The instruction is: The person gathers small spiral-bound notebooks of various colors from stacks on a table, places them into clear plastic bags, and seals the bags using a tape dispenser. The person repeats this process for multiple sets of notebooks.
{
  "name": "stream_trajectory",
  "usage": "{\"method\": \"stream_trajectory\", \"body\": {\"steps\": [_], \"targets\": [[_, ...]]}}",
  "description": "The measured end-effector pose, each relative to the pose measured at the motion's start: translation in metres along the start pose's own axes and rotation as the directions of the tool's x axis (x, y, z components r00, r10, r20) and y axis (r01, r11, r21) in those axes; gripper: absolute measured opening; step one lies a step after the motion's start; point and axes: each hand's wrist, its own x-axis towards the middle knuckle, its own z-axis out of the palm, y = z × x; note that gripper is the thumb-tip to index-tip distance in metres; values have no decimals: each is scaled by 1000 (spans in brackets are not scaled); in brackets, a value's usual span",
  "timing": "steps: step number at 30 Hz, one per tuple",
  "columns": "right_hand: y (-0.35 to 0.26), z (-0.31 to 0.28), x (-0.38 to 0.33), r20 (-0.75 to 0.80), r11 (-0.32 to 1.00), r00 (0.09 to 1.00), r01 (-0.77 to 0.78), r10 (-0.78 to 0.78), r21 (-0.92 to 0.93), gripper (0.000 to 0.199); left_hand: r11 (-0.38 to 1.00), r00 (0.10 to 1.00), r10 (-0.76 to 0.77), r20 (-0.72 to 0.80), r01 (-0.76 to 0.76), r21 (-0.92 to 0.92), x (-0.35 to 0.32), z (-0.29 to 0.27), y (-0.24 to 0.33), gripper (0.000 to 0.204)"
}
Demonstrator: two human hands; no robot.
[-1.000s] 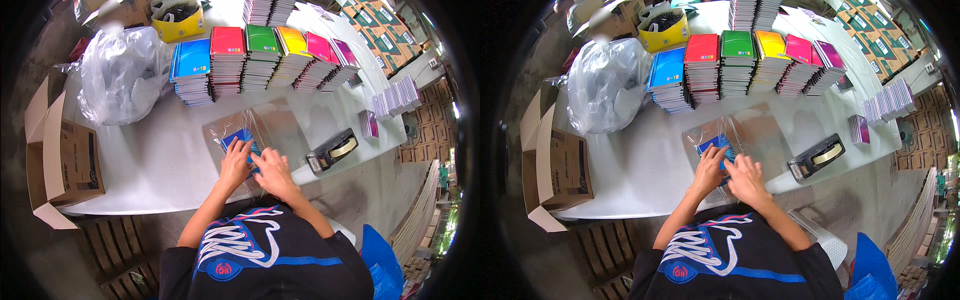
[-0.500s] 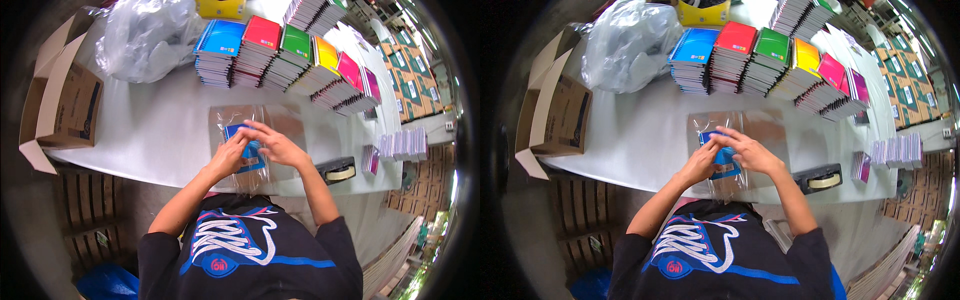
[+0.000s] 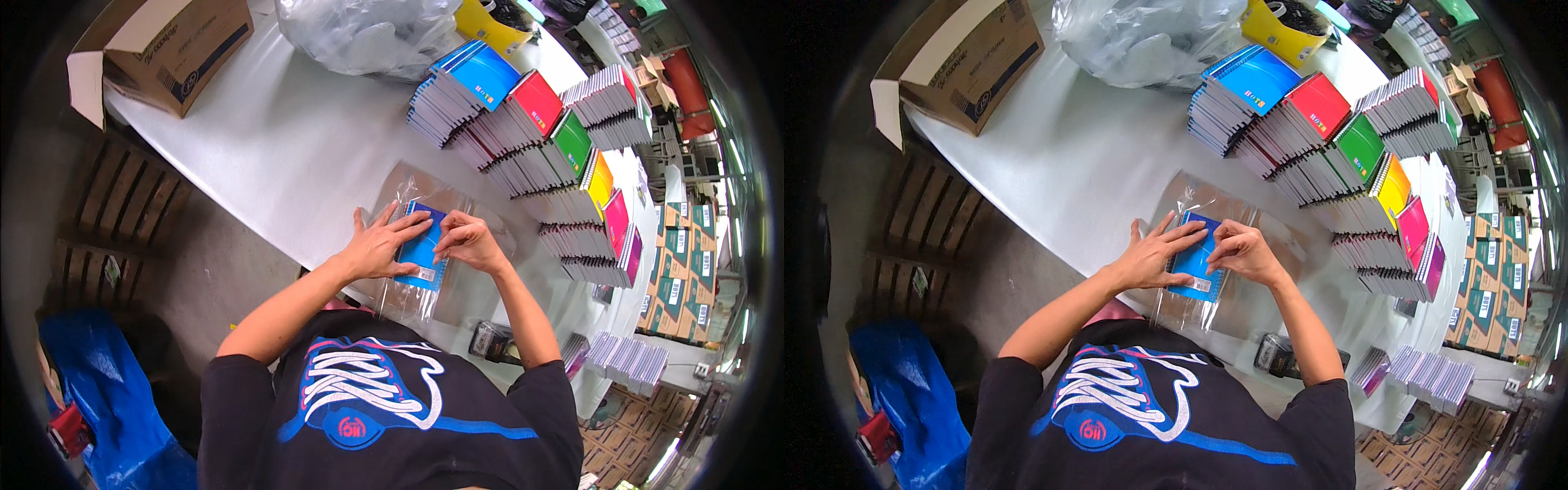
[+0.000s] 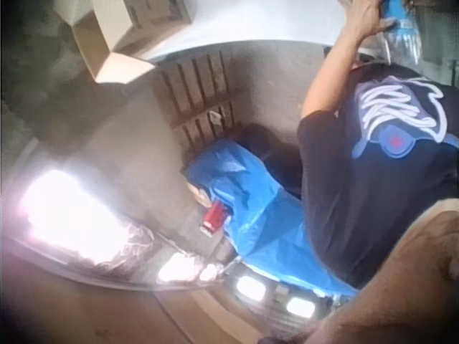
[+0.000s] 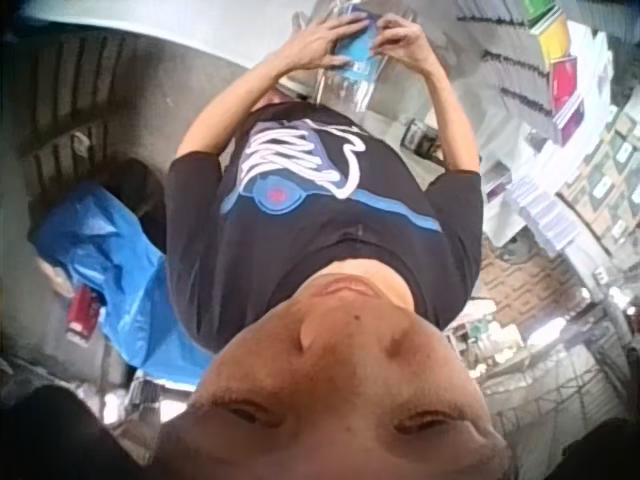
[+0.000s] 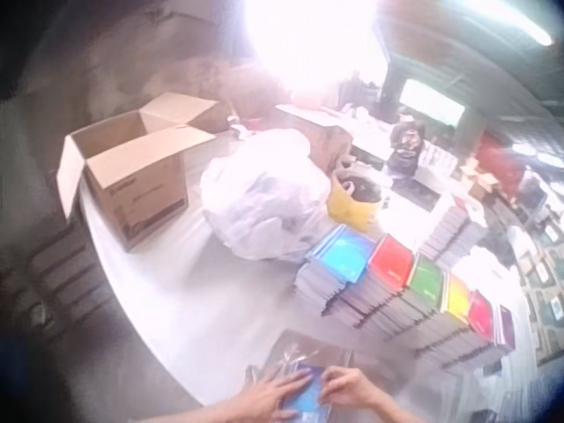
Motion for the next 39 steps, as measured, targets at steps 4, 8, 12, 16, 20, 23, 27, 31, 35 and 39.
{"method": "stream_trajectory", "body": {"steps": [4, 8, 12, 16, 20, 23, 27, 31, 35, 39], "targets": [[0, 5, 4, 7, 999, 999, -34, 34, -11, 22, 1000, 1000, -23, 5, 23, -6, 3, 12, 3, 86], [3, 23, 1, -96, 1000, 995, -10, 11, 20, 21, 999, 1000, -29, 13, 29, -32, 7, 11, 8, 88], [-10, 33, 6, -106, 982, 994, -13, -7, -189, 29, 1000, 999, -9, 45, 10, -18, 10, 18, 2, 88], [-32, 44, 0, -138, 933, 990, -48, -2, -357, 67, 930, 991, 78, -113, -113, -350, 9, 13, -3, 81], [-40, 55, -3, -244, 898, 970, -123, 18, -423, 97, 721, 887, -2, -461, -318, -616, 14, 26, -17, 51], [-49, 55, 3, -272, 850, 957, -224, 99, -477, 106, 880, 926, 59, -374, -225, -419, 21, 19, -17, 30], [-61, 63, -4, -444, 798, 868, -424, 223, -428, 100, 984, 992, 36, -125, -57, -169, 21, -3, -10, 40], [-67, 92, -67, -956, 750, 293, -635, 16, -182, 67, 933, 987, 94, -127, -132, -335, 27, -4, -17, 49], [-63, 140, -155, -691, 723, -698, -377, 189, 579, 44, 923, 992, 82, -95, -112, -368, 24, -12, -10, 48], [-49, 146, -169, -394, 612, -591, 222, 704, 759, 45, 929, 971, 163, -177, -212, -302, 25, -6, -11, 48]]}}
